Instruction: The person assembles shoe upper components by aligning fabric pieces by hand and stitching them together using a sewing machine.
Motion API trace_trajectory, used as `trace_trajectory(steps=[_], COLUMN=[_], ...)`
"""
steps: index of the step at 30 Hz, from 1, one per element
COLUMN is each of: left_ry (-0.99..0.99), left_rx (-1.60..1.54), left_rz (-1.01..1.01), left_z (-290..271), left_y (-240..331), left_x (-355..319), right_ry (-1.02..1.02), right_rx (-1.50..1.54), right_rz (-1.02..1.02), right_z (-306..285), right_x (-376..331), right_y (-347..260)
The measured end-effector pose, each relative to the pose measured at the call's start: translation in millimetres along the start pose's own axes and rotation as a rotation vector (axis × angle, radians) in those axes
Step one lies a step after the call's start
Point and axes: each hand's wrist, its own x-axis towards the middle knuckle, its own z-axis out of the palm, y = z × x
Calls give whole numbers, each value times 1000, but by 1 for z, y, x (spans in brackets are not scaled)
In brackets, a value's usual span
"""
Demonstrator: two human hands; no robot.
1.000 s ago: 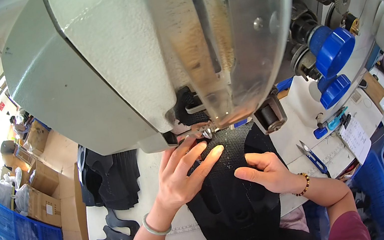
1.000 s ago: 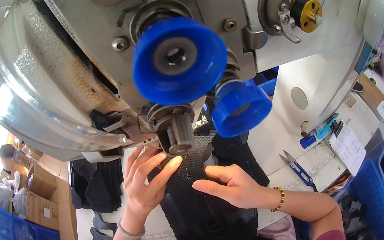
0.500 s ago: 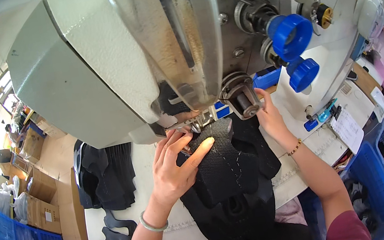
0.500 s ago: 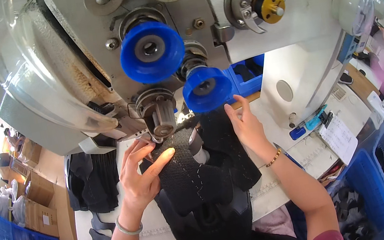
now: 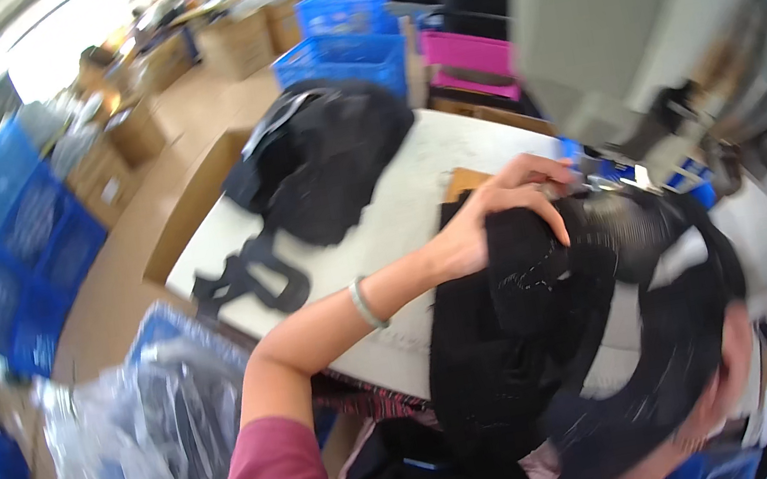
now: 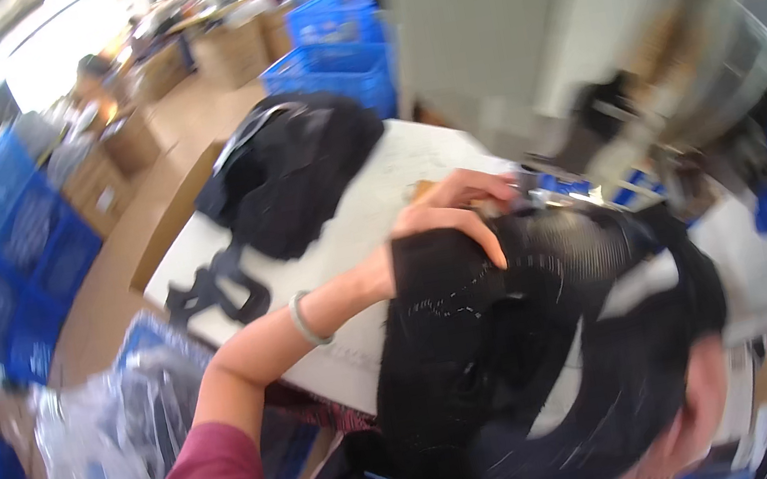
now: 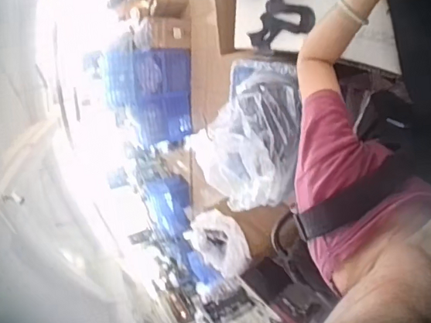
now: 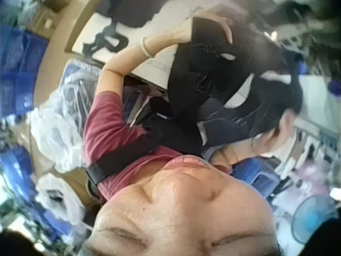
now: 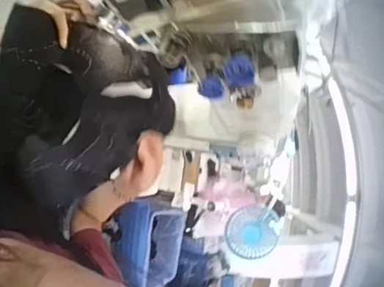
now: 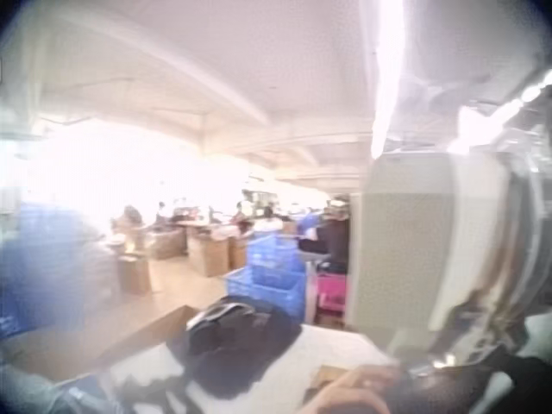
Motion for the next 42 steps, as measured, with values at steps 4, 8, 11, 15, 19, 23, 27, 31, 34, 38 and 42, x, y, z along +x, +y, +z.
trace_trajectory(steps=[4,8,11,15,19,23,27,31,34,38,42], left_ry=[59,425,494,455,339,300,267,161,536,1002,1051], left_rx=[-95,381,1045,1540,1581,1607,1502,1436,698,442,239], left_rz=[-62,-496,-721,-1112,-1230,-1214,-1186,-996,-1152,-880,-526], left_z=[-19,-34,-72,-136,-128,-137,-170,-221,-215,-239,-158], left_y=[17,36,44,69,52,44,52,78,87,124,151], left_x=[-44,-73,-114,-226,-221,-214,-229,-276,-249,-263,-160], right_ry=[-1129,-785,-748,-1326,-718,-645,-686,-642,-701,-663,-458], right_rx=[434,673,853,1060,368,-607,-580,-410,-212,301,578], right_rz=[487,1148,1275,1299,162,-72,-70,3,55,294,354], right_z=[-11,68,53,45,71,111,121,126,126,113,117], right_x=[-17,-55,-54,-12,17,10,7,20,25,50,66], right_y=[-74,-110,-102,-90,-78,-31,-23,-23,-12,-26,-21])
